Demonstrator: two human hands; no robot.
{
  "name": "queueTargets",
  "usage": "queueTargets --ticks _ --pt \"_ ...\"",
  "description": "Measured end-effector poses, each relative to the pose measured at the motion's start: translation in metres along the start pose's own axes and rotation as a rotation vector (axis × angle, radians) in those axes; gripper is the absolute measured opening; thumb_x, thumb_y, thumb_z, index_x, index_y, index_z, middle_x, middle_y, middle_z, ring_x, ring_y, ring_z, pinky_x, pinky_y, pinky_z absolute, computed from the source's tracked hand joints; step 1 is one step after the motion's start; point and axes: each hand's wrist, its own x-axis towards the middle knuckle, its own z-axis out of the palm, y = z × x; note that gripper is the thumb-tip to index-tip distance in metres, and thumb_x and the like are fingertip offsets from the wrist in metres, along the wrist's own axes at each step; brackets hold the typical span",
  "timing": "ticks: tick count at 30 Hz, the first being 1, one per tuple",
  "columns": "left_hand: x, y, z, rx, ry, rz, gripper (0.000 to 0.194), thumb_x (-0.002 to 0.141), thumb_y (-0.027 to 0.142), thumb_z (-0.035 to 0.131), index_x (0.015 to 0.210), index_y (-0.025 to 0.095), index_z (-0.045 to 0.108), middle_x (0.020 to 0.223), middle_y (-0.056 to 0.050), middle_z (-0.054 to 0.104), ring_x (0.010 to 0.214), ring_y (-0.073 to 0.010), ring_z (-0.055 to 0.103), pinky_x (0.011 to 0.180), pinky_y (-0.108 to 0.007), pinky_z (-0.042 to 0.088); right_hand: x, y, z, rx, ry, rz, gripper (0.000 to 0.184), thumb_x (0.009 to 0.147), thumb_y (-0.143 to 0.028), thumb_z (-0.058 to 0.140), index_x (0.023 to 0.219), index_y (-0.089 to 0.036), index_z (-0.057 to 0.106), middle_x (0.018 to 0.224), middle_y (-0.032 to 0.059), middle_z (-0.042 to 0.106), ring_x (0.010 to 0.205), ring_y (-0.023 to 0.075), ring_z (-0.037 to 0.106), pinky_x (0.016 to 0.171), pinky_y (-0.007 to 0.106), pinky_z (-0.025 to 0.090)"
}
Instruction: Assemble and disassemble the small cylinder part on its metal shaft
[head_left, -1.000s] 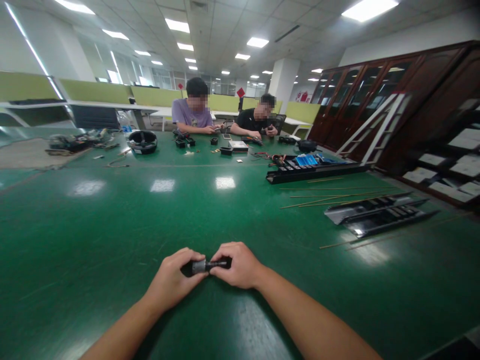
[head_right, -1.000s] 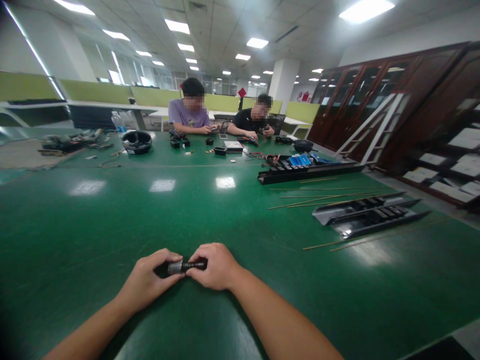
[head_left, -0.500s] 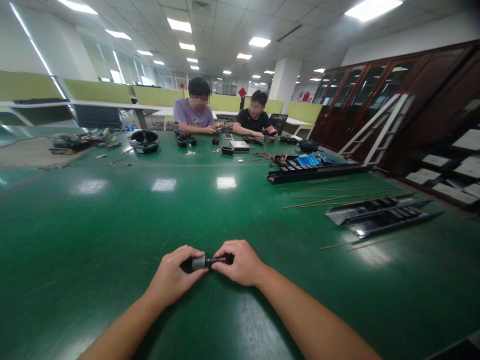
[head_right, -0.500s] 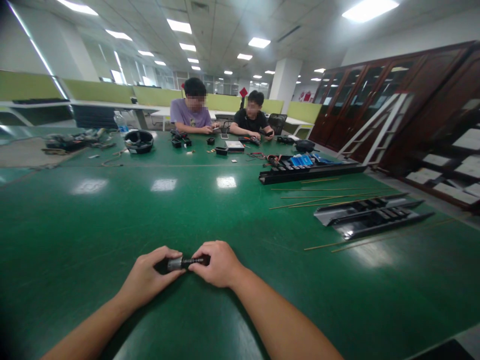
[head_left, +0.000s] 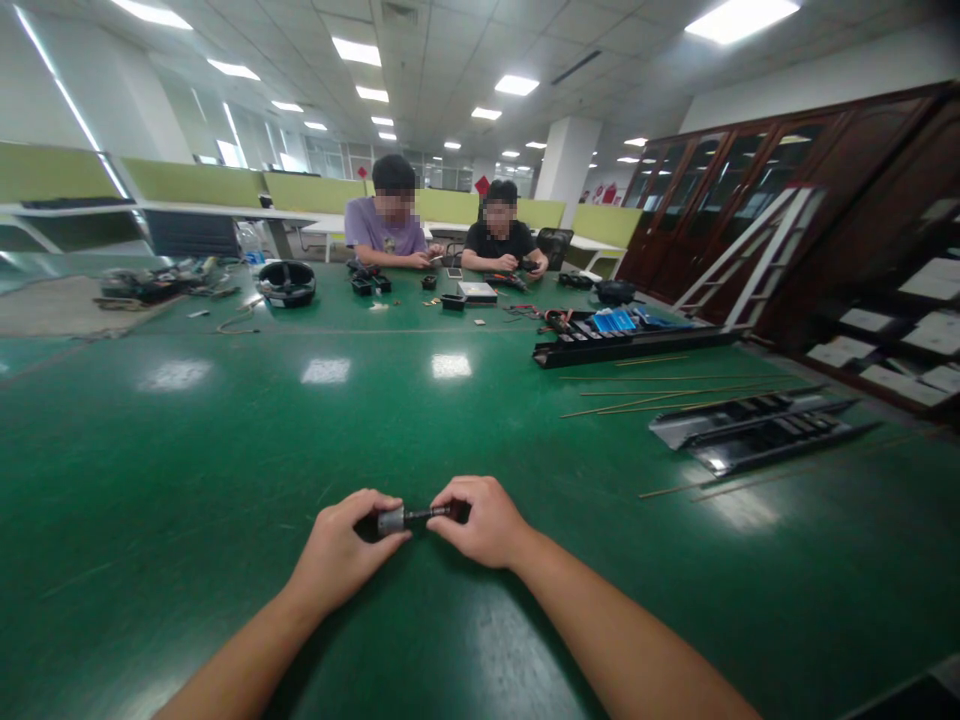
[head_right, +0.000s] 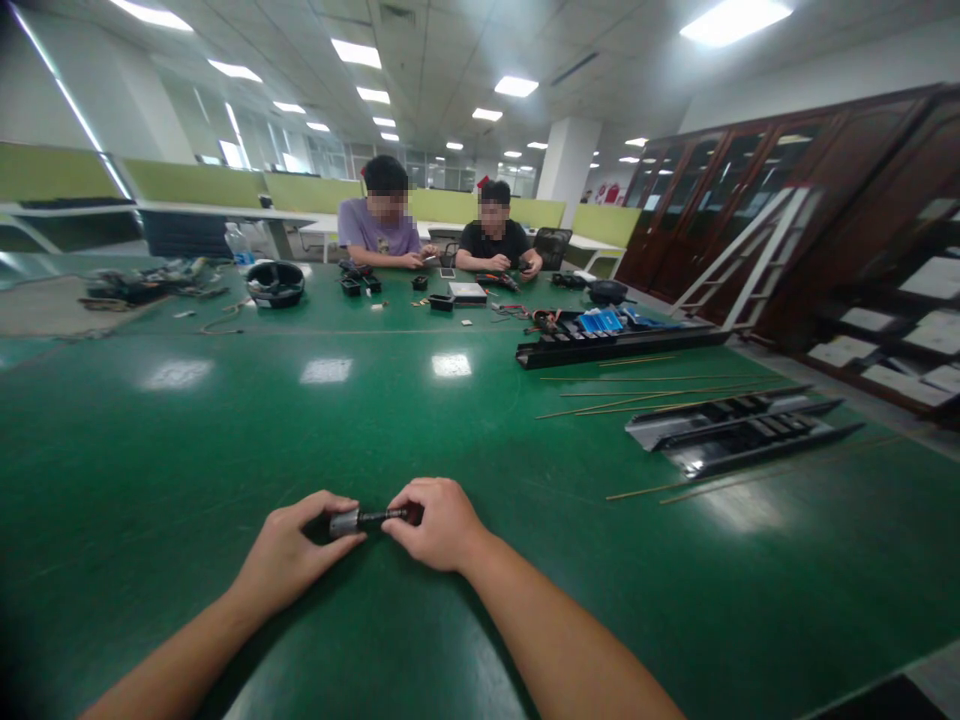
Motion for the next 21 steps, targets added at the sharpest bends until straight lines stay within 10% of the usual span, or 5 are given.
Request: queueTargets --ticks 21 --pt "0.0014 0.0001 -0.0035 -0.037 0.003 -0.120 0.026 0.075 0.033 0.075 0.098 0.023 0.068 0.093 0.000 0.071 0.085 -0.0195 0.066 0.078 -0.031 0.051 0.0018 0.0009 -0.0024 0.040 0.039 0.042 0.008 0.077 -0.024 0.071 0.083 -0.019 0.070 0.073 0.0015 0.067 0.065 0.0145 0.062 0.066 0.025 0.046"
